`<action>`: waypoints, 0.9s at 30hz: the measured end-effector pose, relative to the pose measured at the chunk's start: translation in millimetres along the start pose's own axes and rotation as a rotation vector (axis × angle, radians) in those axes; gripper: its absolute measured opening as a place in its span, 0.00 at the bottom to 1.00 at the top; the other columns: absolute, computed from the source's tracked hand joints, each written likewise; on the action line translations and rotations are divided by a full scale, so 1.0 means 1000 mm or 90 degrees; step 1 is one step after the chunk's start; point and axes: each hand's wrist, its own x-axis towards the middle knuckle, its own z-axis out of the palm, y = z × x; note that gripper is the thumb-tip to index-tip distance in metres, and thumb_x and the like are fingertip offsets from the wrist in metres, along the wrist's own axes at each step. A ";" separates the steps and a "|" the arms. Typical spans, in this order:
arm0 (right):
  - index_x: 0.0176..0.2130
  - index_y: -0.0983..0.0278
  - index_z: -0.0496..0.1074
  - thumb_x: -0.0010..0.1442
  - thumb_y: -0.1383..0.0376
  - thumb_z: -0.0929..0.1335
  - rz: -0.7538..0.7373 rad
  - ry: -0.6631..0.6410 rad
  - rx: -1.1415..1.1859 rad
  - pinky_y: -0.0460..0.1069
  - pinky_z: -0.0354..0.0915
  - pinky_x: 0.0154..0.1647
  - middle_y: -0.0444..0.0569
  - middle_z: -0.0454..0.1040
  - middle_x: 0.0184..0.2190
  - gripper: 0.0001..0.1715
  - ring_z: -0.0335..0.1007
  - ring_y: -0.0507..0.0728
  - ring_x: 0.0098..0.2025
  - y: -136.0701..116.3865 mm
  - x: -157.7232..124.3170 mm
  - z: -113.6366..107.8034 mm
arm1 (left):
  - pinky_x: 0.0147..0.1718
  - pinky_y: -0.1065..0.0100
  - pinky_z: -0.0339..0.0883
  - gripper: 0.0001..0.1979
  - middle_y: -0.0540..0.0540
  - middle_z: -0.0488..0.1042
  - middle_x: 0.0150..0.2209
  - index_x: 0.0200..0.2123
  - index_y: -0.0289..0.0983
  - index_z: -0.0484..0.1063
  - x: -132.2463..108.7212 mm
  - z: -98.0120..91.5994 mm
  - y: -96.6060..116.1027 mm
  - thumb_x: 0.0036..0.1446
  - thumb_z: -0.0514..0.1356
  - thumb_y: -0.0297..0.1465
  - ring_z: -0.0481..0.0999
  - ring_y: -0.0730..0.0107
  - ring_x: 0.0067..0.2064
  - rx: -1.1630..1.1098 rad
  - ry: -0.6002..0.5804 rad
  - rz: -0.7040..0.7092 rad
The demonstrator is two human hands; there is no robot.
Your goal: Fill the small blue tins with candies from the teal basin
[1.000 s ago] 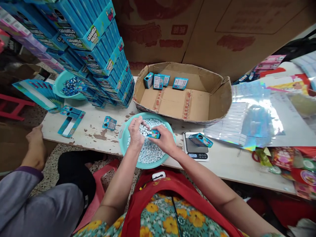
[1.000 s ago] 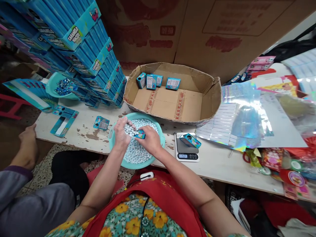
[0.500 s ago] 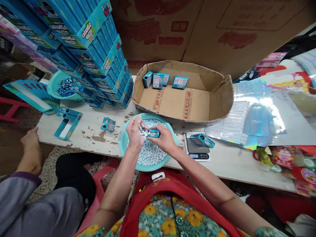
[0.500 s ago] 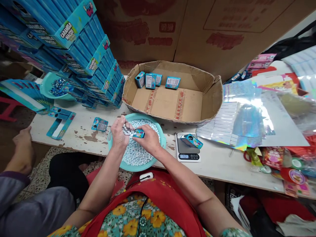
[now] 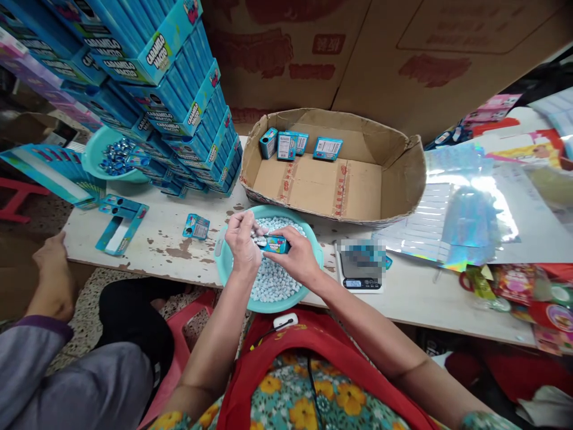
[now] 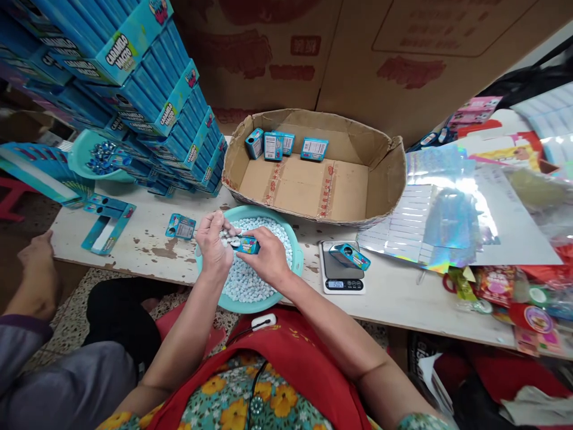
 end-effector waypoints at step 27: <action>0.43 0.59 0.72 0.47 0.59 0.75 0.084 0.142 0.093 0.51 0.66 0.44 0.47 0.72 0.41 0.22 0.70 0.56 0.42 0.016 -0.038 -0.060 | 0.53 0.56 0.58 0.16 0.39 0.67 0.50 0.46 0.39 0.70 0.034 -0.028 -0.119 0.58 0.55 0.39 0.64 0.55 0.54 0.839 -0.373 0.164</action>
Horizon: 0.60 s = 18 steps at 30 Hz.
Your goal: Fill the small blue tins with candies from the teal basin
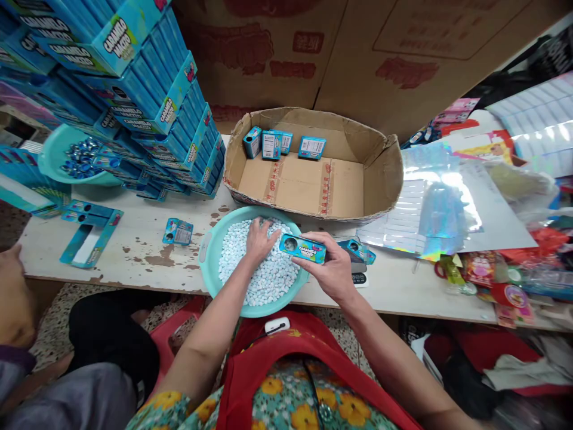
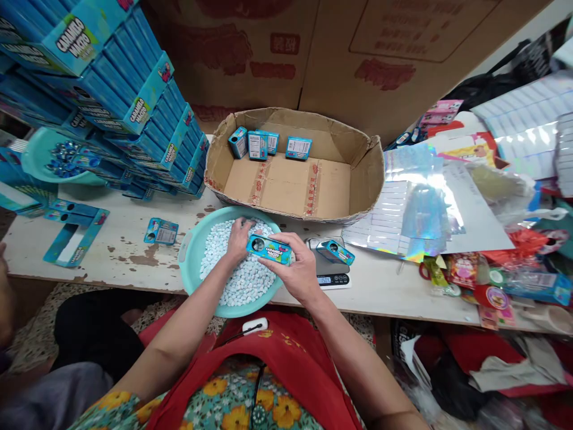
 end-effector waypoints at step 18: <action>0.42 0.61 0.71 0.50 0.61 0.73 -0.044 -0.102 -0.158 0.52 0.65 0.45 0.49 0.74 0.39 0.18 0.70 0.58 0.43 0.016 -0.001 0.034 | 0.15 0.76 0.50 0.15 0.55 0.61 0.21 0.28 0.38 0.60 -0.044 -0.071 0.038 0.48 0.62 0.41 0.59 0.79 0.18 -0.830 0.177 -0.283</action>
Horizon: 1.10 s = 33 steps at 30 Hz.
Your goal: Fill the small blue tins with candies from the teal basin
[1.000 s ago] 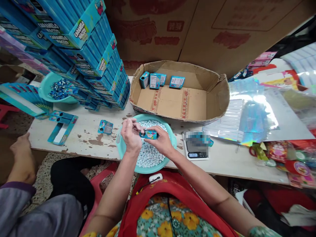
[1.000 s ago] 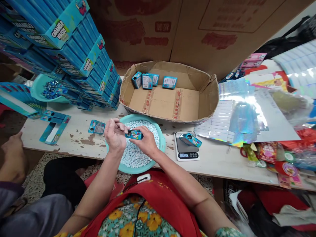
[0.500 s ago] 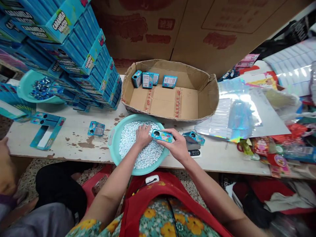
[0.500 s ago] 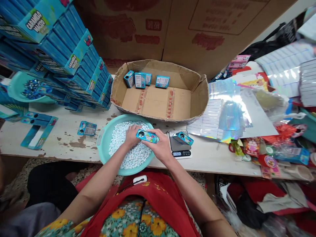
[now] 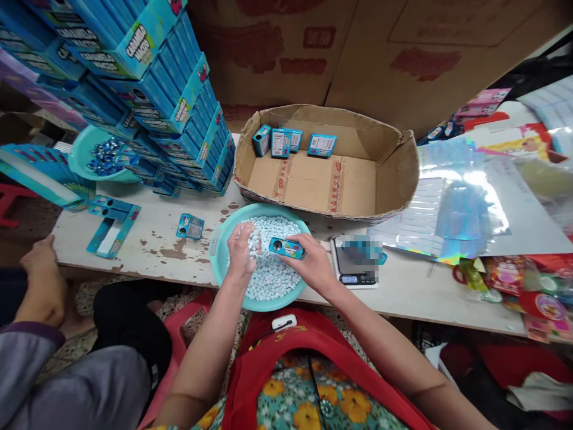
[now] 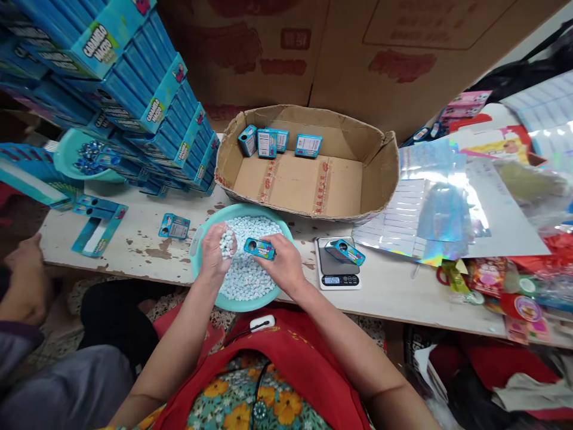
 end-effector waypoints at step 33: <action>0.41 0.60 0.72 0.47 0.62 0.75 -0.002 -0.023 -0.013 0.53 0.64 0.44 0.48 0.74 0.38 0.20 0.69 0.60 0.43 -0.019 0.012 0.012 | 0.18 0.75 0.57 0.19 0.54 0.60 0.21 0.26 0.36 0.60 -0.012 0.038 0.018 0.51 0.62 0.44 0.63 0.80 0.20 -0.075 0.110 0.150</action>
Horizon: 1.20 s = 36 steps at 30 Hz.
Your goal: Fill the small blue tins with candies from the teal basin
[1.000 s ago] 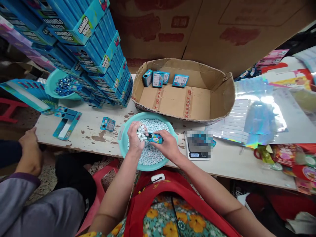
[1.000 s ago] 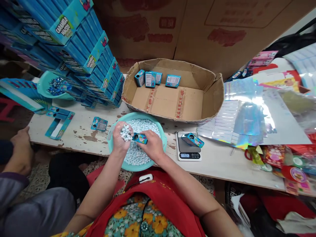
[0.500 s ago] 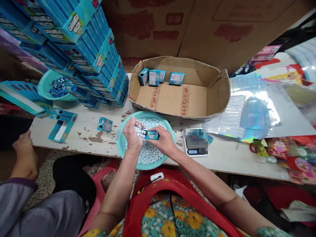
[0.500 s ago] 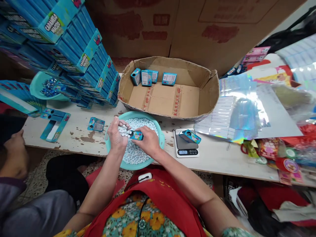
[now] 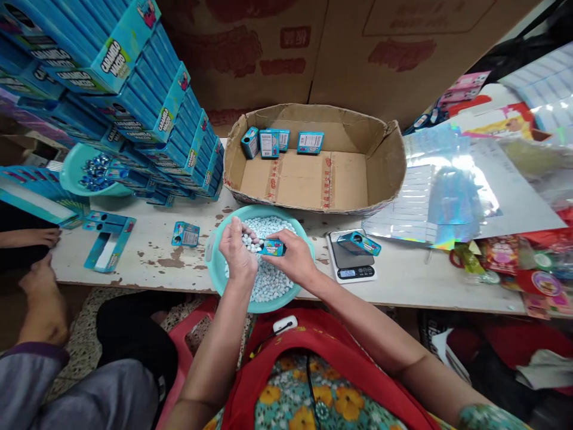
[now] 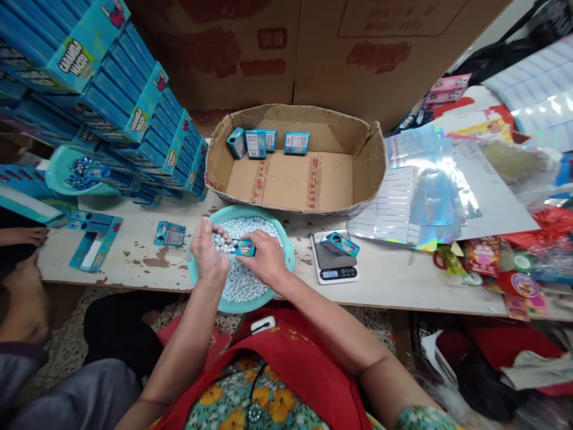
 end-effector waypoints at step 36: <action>0.44 0.63 0.71 0.45 0.56 0.75 0.304 0.498 0.083 0.53 0.68 0.40 0.47 0.74 0.35 0.27 0.70 0.55 0.35 0.131 -0.144 -0.199 | 0.15 0.81 0.55 0.07 0.52 0.63 0.22 0.29 0.37 0.62 0.017 -0.026 -0.049 0.61 0.53 0.30 0.64 0.81 0.19 -0.014 0.051 -0.416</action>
